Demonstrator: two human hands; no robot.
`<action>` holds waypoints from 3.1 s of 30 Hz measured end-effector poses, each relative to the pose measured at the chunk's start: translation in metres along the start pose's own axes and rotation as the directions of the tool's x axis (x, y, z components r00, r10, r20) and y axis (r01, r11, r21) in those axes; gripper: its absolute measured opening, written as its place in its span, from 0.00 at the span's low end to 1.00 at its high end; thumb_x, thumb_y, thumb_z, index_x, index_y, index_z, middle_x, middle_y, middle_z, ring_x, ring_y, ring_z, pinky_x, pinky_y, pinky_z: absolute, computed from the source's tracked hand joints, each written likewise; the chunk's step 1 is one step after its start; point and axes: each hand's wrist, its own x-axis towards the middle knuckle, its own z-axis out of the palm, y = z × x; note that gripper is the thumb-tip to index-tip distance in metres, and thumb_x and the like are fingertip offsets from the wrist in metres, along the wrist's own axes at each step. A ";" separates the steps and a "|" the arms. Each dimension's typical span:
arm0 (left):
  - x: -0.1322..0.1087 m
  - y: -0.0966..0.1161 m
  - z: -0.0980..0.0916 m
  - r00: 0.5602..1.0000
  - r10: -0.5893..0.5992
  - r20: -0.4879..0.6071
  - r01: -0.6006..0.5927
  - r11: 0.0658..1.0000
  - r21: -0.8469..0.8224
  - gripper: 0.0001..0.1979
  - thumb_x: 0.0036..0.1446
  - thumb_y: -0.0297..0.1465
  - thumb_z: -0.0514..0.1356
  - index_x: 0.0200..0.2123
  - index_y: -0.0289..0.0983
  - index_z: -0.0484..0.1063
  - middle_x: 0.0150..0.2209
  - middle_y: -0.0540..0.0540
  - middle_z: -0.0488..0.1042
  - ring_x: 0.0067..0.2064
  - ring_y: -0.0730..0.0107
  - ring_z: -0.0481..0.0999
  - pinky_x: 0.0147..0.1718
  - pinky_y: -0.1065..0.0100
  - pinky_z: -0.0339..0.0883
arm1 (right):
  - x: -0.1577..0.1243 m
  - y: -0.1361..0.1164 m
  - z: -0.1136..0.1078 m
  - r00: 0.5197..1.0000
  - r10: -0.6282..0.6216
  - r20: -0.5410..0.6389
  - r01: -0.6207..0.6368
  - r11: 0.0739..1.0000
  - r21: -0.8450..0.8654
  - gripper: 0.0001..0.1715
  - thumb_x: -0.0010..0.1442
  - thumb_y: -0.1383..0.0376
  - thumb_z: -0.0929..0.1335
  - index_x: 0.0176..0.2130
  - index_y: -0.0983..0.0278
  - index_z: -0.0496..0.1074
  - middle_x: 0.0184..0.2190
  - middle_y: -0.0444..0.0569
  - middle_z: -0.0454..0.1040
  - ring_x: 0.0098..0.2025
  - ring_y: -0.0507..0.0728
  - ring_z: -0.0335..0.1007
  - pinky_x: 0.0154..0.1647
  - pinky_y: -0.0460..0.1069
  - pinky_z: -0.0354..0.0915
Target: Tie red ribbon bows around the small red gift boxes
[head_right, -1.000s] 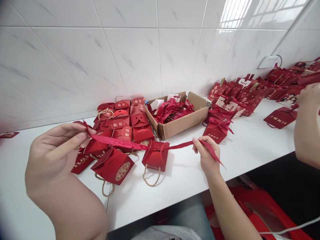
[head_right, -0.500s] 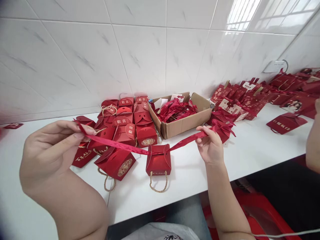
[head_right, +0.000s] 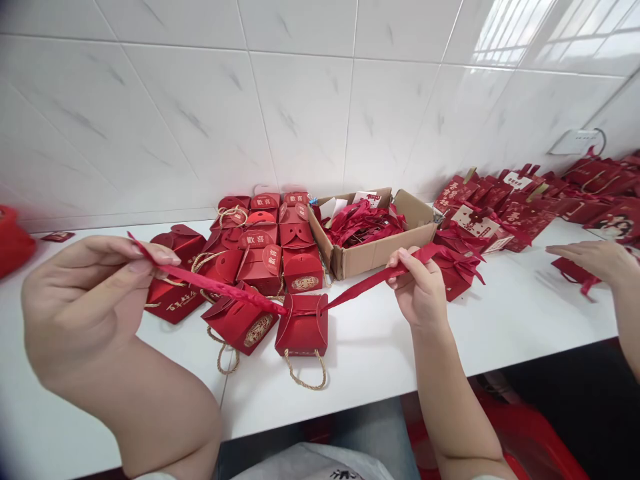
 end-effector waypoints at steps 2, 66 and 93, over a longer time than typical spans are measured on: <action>-0.001 0.000 0.003 1.000 -0.006 0.010 0.006 1.000 0.002 0.07 0.46 0.19 0.63 0.29 0.36 0.75 0.27 0.48 0.77 0.31 0.70 0.76 0.30 0.71 0.71 | 0.000 -0.001 0.003 0.999 -0.021 0.029 0.020 1.000 0.021 0.15 0.43 0.64 0.75 0.23 0.64 0.65 0.21 0.41 0.69 0.21 0.46 0.63 0.15 0.39 0.58; 0.014 0.022 0.093 0.982 -0.155 0.112 0.150 0.987 0.056 0.09 0.42 0.32 0.69 0.28 0.37 0.76 0.27 0.50 0.76 0.30 0.72 0.75 0.33 0.71 0.71 | -0.005 -0.017 0.076 0.901 -0.148 0.408 0.188 0.980 -0.060 0.11 0.51 0.57 0.73 0.30 0.62 0.74 0.28 0.44 0.77 0.29 0.50 0.73 0.32 0.46 0.70; -0.009 0.001 0.095 0.823 0.375 0.427 -0.530 0.777 0.339 0.02 0.46 0.31 0.68 0.26 0.45 0.79 0.30 0.48 0.72 0.34 0.68 0.70 0.37 0.64 0.66 | 0.005 -0.036 0.081 0.611 0.231 0.758 -0.007 0.958 -0.286 0.15 0.55 0.55 0.70 0.33 0.63 0.78 0.27 0.45 0.77 0.30 0.49 0.72 0.32 0.44 0.69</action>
